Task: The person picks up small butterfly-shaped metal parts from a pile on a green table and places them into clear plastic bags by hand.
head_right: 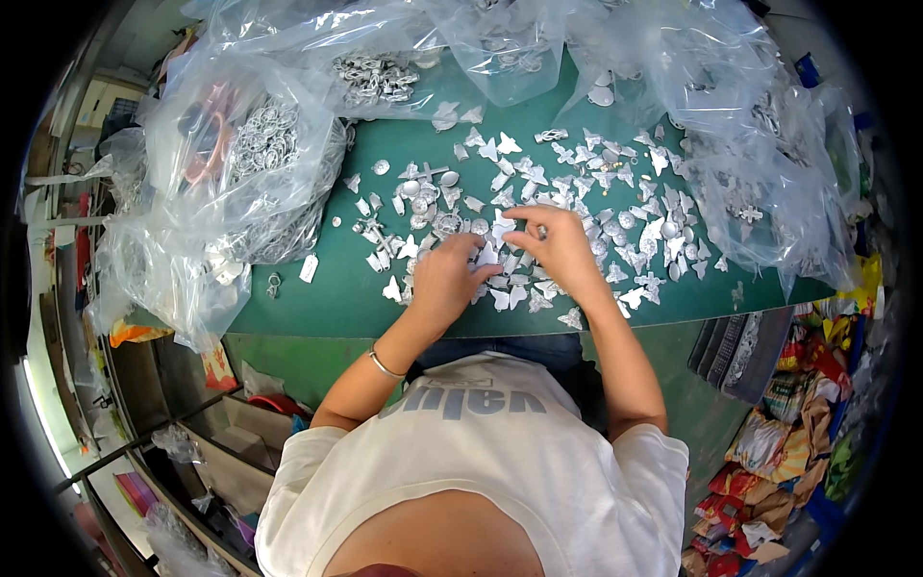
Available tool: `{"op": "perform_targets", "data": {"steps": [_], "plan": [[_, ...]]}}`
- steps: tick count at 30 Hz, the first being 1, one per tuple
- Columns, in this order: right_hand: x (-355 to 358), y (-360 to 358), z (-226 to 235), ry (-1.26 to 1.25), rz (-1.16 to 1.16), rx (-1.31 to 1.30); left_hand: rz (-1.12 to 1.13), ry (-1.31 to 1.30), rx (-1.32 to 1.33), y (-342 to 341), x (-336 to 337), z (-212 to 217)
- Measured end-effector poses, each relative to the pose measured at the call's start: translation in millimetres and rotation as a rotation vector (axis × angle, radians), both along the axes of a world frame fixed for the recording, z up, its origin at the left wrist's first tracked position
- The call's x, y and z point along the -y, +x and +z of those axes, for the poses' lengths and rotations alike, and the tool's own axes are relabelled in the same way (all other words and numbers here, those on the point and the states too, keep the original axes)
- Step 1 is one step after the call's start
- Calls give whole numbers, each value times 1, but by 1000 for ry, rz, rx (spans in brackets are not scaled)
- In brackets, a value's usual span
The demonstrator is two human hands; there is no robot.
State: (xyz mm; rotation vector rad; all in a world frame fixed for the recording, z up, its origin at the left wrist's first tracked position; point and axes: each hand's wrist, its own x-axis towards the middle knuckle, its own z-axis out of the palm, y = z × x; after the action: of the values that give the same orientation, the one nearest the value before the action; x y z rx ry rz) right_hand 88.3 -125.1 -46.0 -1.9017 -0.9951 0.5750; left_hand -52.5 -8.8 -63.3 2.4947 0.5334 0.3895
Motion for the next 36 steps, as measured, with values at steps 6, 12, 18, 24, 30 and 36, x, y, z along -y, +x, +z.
{"op": "perform_targets", "data": {"steps": [6,12,18,24,30,36], "plan": [[-12,-7,3,-203,148,449,23,-69,-104,3,3,6],[-16,-9,-10,-86,112,455,93,-234,85,2,-2,-11],[-4,12,-6,392,-29,-1045,231,-1219,181,3,-16,12],[-12,-4,8,251,71,-1210,166,-1191,342,17,0,15],[-13,1,6,88,-47,-447,427,-1218,518,21,6,14],[-24,-11,4,-387,186,563,407,-1499,505,5,-6,11]]}}
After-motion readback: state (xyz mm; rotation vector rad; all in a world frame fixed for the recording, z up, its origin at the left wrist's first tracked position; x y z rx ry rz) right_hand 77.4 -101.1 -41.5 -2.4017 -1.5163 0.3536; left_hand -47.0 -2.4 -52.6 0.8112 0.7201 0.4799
